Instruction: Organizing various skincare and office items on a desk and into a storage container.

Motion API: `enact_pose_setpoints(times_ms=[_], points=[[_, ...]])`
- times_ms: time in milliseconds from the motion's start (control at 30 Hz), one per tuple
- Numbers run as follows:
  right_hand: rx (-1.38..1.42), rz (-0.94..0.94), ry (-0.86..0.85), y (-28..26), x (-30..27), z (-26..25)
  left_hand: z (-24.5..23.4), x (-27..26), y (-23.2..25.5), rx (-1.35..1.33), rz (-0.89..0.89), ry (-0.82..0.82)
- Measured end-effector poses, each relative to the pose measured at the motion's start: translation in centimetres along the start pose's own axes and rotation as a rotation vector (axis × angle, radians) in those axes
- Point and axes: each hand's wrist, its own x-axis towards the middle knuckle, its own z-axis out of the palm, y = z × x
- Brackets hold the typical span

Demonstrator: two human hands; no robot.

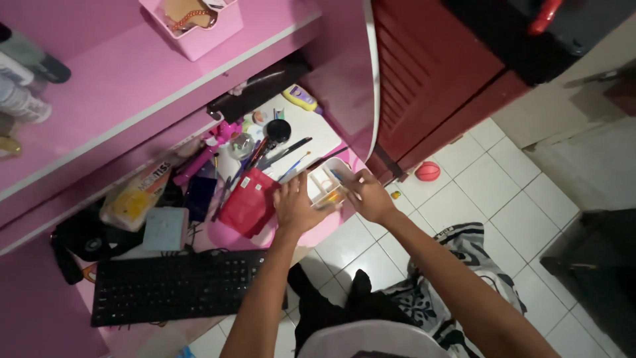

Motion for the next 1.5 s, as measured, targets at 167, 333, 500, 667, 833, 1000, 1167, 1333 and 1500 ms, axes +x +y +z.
enact_pose_setpoints(times_ms=[167, 333, 500, 667, 833, 1000, 1167, 1333, 1500], points=[[0.108, 0.151, 0.044, -1.1, 0.4, -1.0, -3.5, 0.4, 0.9, 0.082, -0.027, -0.225], [0.248, 0.206, 0.147, 0.6, 1.8, -0.5, -4.8, 2.1, 1.3, 0.034, 0.030, -0.190], [0.745, 0.049, 0.106, 1.8, 3.4, -1.4, -12.7, 5.3, 3.3, 0.010, 0.176, -0.039], [0.845, 0.092, -0.012, -2.5, 5.3, -6.1, -19.6, 6.9, 4.9, -0.042, 0.262, -0.098], [1.057, 0.184, -0.071, -3.2, 7.8, -7.0, -24.6, 6.8, 6.0, 0.065, 0.355, -0.144], [0.982, 0.038, -0.003, -3.9, 10.8, -7.8, -27.0, 6.6, 4.9, -0.025, 0.370, -0.061], [1.108, -0.021, -0.049, -8.1, 13.2, -8.7, -26.8, 6.8, -0.7, -0.339, 0.387, 0.278], [1.283, -0.002, -0.028, -13.0, 15.5, -9.5, -27.6, 5.8, -4.2, -0.974, 0.577, 0.535], [1.023, -0.292, 0.054, -13.2, 21.2, -10.4, -31.4, 4.5, -3.0, -1.048, 0.580, 0.374]])
